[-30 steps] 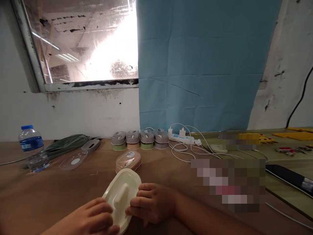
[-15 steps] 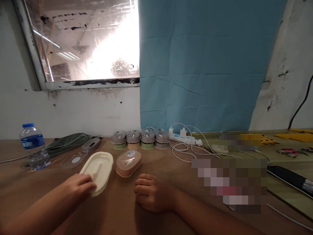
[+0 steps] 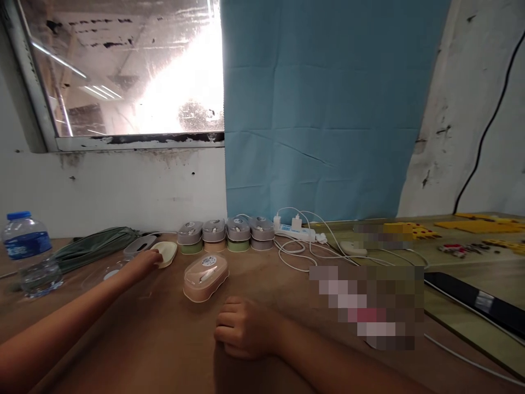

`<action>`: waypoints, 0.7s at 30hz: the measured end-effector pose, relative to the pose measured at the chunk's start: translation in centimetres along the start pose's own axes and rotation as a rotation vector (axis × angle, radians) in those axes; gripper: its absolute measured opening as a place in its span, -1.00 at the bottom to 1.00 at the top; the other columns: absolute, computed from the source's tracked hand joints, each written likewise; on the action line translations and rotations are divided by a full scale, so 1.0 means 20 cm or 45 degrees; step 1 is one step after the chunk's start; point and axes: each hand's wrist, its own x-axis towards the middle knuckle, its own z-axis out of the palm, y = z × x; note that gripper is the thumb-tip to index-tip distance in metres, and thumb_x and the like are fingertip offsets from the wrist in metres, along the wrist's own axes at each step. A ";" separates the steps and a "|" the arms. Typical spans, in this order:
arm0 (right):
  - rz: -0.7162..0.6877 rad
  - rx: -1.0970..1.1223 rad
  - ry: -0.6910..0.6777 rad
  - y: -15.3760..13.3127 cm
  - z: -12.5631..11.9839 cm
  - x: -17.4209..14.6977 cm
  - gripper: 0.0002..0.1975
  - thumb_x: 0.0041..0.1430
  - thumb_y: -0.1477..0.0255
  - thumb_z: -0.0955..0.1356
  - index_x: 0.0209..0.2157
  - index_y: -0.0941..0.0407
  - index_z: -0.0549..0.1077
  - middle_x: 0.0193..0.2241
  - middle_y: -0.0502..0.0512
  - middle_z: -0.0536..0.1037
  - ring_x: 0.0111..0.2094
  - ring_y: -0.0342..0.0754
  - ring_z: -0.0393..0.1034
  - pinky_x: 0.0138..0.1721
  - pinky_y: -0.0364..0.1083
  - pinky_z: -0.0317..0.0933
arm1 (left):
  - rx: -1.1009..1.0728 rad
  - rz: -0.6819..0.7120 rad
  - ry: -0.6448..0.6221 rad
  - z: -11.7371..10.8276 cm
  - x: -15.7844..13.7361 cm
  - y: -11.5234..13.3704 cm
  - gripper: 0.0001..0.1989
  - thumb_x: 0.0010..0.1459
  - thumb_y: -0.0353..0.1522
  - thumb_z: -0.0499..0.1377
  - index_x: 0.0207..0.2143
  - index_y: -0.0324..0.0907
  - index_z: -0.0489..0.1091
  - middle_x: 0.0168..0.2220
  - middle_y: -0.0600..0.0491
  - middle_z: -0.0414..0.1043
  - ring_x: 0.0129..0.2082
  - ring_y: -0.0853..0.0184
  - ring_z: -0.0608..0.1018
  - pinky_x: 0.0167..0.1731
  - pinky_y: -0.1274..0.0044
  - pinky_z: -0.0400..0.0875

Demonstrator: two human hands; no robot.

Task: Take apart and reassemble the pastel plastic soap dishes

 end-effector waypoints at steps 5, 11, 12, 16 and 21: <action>0.013 -0.007 -0.016 0.00 -0.01 0.01 -0.86 0.08 0.52 0.19 -0.43 0.15 0.36 -0.49 0.05 0.41 -0.48 -0.10 0.18 -0.39 -0.11 0.09 | 0.134 0.015 -0.025 0.04 0.15 -0.05 -0.73 -0.01 -0.52 0.02 -0.28 -0.27 0.45 -0.16 -0.14 0.43 -0.13 0.12 0.46 -0.20 0.48 0.24; 0.032 -0.010 -0.046 0.00 -0.02 0.01 -0.84 0.09 0.52 0.19 -0.42 0.16 0.38 -0.48 0.06 0.42 -0.47 -0.10 0.17 -0.28 -0.09 0.11 | 0.204 -0.080 -0.022 0.09 0.23 -0.10 -0.76 0.01 -0.52 0.03 -0.30 -0.26 0.44 -0.18 -0.15 0.45 -0.17 0.13 0.49 -0.25 0.49 0.28; 0.035 -0.007 -0.051 0.00 -0.02 0.01 -0.84 0.09 0.52 0.19 -0.41 0.16 0.38 -0.48 0.06 0.42 -0.46 -0.09 0.17 -0.28 -0.09 0.12 | 0.206 -0.087 -0.013 0.10 0.24 -0.11 -0.76 0.01 -0.52 0.03 -0.30 -0.25 0.44 -0.18 -0.14 0.45 -0.18 0.14 0.49 -0.26 0.49 0.28; 0.042 0.003 -0.057 0.00 -0.01 0.00 -0.85 0.10 0.51 0.19 -0.41 0.15 0.38 -0.47 0.07 0.42 -0.45 -0.09 0.19 -0.26 -0.08 0.12 | 0.200 -0.091 0.073 0.14 0.24 -0.13 -0.73 -0.02 -0.55 0.04 -0.26 -0.24 0.43 -0.19 -0.14 0.44 -0.23 0.17 0.51 -0.26 0.49 0.30; 0.127 0.026 -0.053 0.01 0.00 0.01 -0.87 0.06 0.52 0.20 -0.39 0.15 0.37 -0.46 0.07 0.43 -0.42 -0.09 0.22 -0.26 -0.09 0.11 | 0.190 -0.089 0.400 0.13 0.19 -0.05 -0.58 0.00 -0.56 -0.02 -0.03 -0.30 0.25 -0.07 -0.20 0.30 -0.10 0.14 0.42 -0.13 0.40 0.25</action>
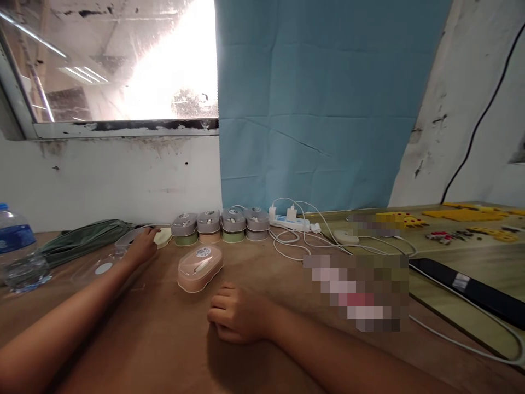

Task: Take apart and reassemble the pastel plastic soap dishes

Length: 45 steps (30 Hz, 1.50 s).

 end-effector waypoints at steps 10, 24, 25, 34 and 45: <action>0.171 0.119 0.010 0.00 -0.01 0.00 -0.85 0.02 0.55 0.22 -0.34 0.16 0.37 -0.39 0.10 0.43 -0.34 -0.07 0.26 -0.21 -0.07 0.12 | -0.603 0.768 0.075 -0.26 -0.39 0.50 -0.51 0.04 -0.35 0.09 0.08 -0.13 0.19 0.13 -0.07 0.17 0.12 0.13 0.22 0.10 0.26 0.09; 0.277 0.371 0.141 -0.02 -0.04 -0.01 -0.46 0.01 0.55 0.22 0.09 0.21 0.14 0.01 0.24 0.26 0.00 0.01 0.17 0.01 -0.02 0.12 | -1.158 0.419 0.036 -0.29 -0.57 0.58 -0.65 0.03 -0.33 0.17 -0.07 -0.12 0.39 0.00 -0.03 0.38 0.13 0.15 0.26 0.12 0.24 0.15; 0.265 0.364 0.144 -0.02 -0.03 -0.01 -0.47 0.02 0.55 0.22 0.09 0.21 0.14 0.00 0.24 0.27 -0.01 0.00 0.17 0.01 -0.03 0.12 | -1.207 0.386 0.043 -0.30 -0.59 0.59 -0.67 0.04 -0.32 0.17 -0.09 -0.12 0.39 -0.02 -0.03 0.40 0.11 0.16 0.29 0.10 0.26 0.17; 0.202 0.236 0.139 -0.02 -0.05 -0.01 -0.56 0.05 0.56 0.20 0.03 0.19 0.23 -0.09 0.23 0.39 -0.11 0.00 0.27 -0.05 -0.02 0.14 | -1.810 -0.363 0.139 -0.24 -0.56 0.48 -0.62 0.09 -0.11 0.04 -0.15 -0.16 0.13 -0.06 -0.08 0.31 -0.34 0.31 0.54 -0.43 0.48 0.48; 0.155 0.220 0.163 -0.02 -0.06 -0.01 -0.59 0.06 0.58 0.19 0.00 0.20 0.27 -0.14 0.22 0.42 -0.16 -0.03 0.29 -0.09 -0.04 0.16 | -1.234 -0.050 -0.056 -0.18 -0.46 0.18 -0.68 0.14 -0.16 -0.04 -0.30 -0.21 0.34 -0.17 -0.05 0.35 -0.31 0.29 0.45 -0.44 0.51 0.40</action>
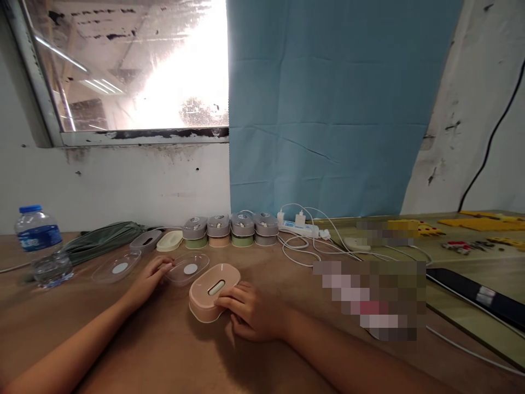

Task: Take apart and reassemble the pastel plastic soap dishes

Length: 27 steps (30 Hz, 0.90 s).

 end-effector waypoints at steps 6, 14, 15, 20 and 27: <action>0.011 0.021 0.000 0.00 -0.01 0.00 -0.57 0.05 0.58 0.20 0.00 0.21 0.28 -0.14 0.22 0.42 -0.17 -0.02 0.29 -0.09 -0.04 0.16 | 0.477 0.340 -0.307 -0.05 -0.03 0.07 -0.76 0.13 -0.23 0.04 -0.30 -0.11 0.44 -0.24 0.03 0.46 -0.24 0.26 0.43 -0.18 0.43 0.28; 0.027 0.043 -0.023 0.00 0.00 0.00 -0.57 0.06 0.59 0.19 0.02 0.20 0.26 -0.12 0.22 0.41 -0.14 -0.03 0.28 -0.07 -0.04 0.15 | 0.818 0.587 -0.378 0.02 -0.07 0.15 -0.71 0.21 -0.33 -0.06 -0.16 -0.08 0.42 -0.25 0.01 0.48 -0.31 0.28 0.47 -0.27 0.47 0.26; 0.029 0.042 -0.024 0.00 0.00 0.00 -0.57 0.06 0.58 0.20 0.02 0.20 0.26 -0.11 0.22 0.41 -0.13 -0.03 0.28 -0.06 -0.04 0.15 | 0.841 0.589 -0.353 0.03 -0.08 0.16 -0.71 0.22 -0.35 -0.08 -0.17 -0.09 0.42 -0.25 0.01 0.48 -0.32 0.28 0.48 -0.28 0.47 0.26; 0.023 0.026 -0.009 0.00 0.01 -0.01 -0.58 0.06 0.58 0.20 0.01 0.20 0.27 -0.11 0.22 0.40 -0.14 -0.03 0.28 -0.07 -0.04 0.16 | 0.972 0.586 -0.067 -0.01 -0.11 0.14 -0.71 0.25 -0.35 -0.10 -0.20 -0.13 0.41 -0.24 -0.01 0.48 -0.32 0.27 0.48 -0.31 0.46 0.23; 0.033 0.045 -0.007 0.00 0.01 -0.01 -0.59 0.05 0.58 0.20 -0.01 0.19 0.27 -0.11 0.23 0.40 -0.12 -0.03 0.28 -0.06 -0.05 0.16 | 1.140 0.355 0.397 -0.36 -0.16 -0.10 -0.66 0.22 -0.27 -0.12 -0.23 -0.14 0.41 -0.31 -0.03 0.45 -0.37 0.22 0.46 -0.35 0.44 0.23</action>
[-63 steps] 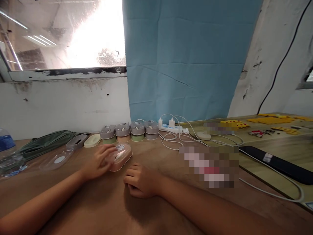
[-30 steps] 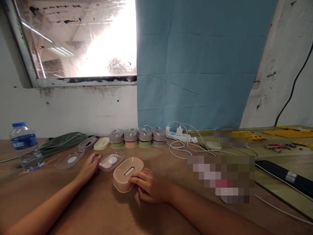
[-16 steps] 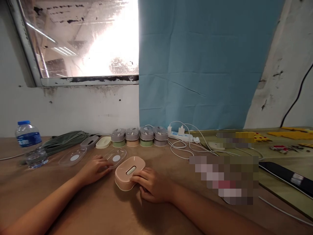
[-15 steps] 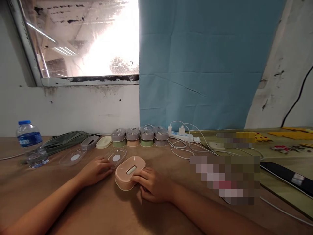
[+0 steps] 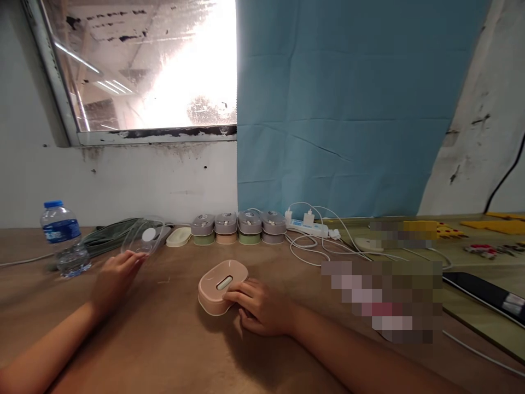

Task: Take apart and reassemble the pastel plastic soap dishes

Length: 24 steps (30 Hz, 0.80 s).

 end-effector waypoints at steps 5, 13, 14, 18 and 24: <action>0.001 0.025 0.002 0.00 0.00 0.00 -0.57 0.05 0.59 0.21 0.00 0.17 0.27 -0.10 0.21 0.39 -0.13 -0.04 0.28 -0.06 -0.05 0.16 | -0.135 -0.247 -0.081 0.01 -0.01 -0.26 -0.63 0.17 -0.20 -0.11 -0.21 -0.18 0.40 -0.32 -0.03 0.41 -0.30 0.19 0.46 -0.27 0.44 0.27; 0.026 0.030 -0.003 -0.01 -0.01 0.01 -0.58 0.05 0.59 0.21 0.00 0.17 0.28 -0.11 0.22 0.40 -0.13 -0.03 0.28 -0.08 -0.05 0.17 | -0.357 -0.355 -0.396 0.02 -0.04 -0.32 -0.63 0.03 -0.13 -0.02 -0.31 -0.10 0.48 -0.38 0.03 0.43 -0.35 0.24 0.49 -0.30 0.51 0.33; 0.024 0.030 0.000 -0.01 -0.01 0.01 -0.58 0.05 0.59 0.21 0.00 0.17 0.28 -0.11 0.22 0.40 -0.13 -0.03 0.28 -0.08 -0.05 0.17 | -0.361 -0.365 -0.409 0.02 -0.04 -0.32 -0.63 0.03 -0.12 -0.01 -0.33 -0.10 0.49 -0.37 0.03 0.44 -0.36 0.24 0.49 -0.30 0.50 0.33; 0.019 0.040 -0.001 0.00 0.00 0.00 -0.58 0.05 0.60 0.20 0.00 0.18 0.27 -0.11 0.23 0.40 -0.13 -0.04 0.28 -0.08 -0.05 0.18 | -0.385 -0.399 -0.470 0.00 -0.04 -0.31 -0.62 -0.01 -0.08 0.03 -0.39 -0.11 0.50 -0.33 0.02 0.46 -0.32 0.20 0.49 -0.30 0.49 0.33; 0.022 0.052 0.004 0.00 0.00 0.00 -0.57 0.03 0.60 0.21 0.00 0.18 0.27 -0.11 0.20 0.39 -0.14 -0.03 0.27 -0.08 -0.04 0.17 | -0.338 -0.409 -0.494 -0.01 -0.04 -0.30 -0.62 -0.05 -0.05 0.07 -0.43 -0.14 0.50 -0.35 0.03 0.47 -0.34 0.20 0.48 -0.34 0.50 0.33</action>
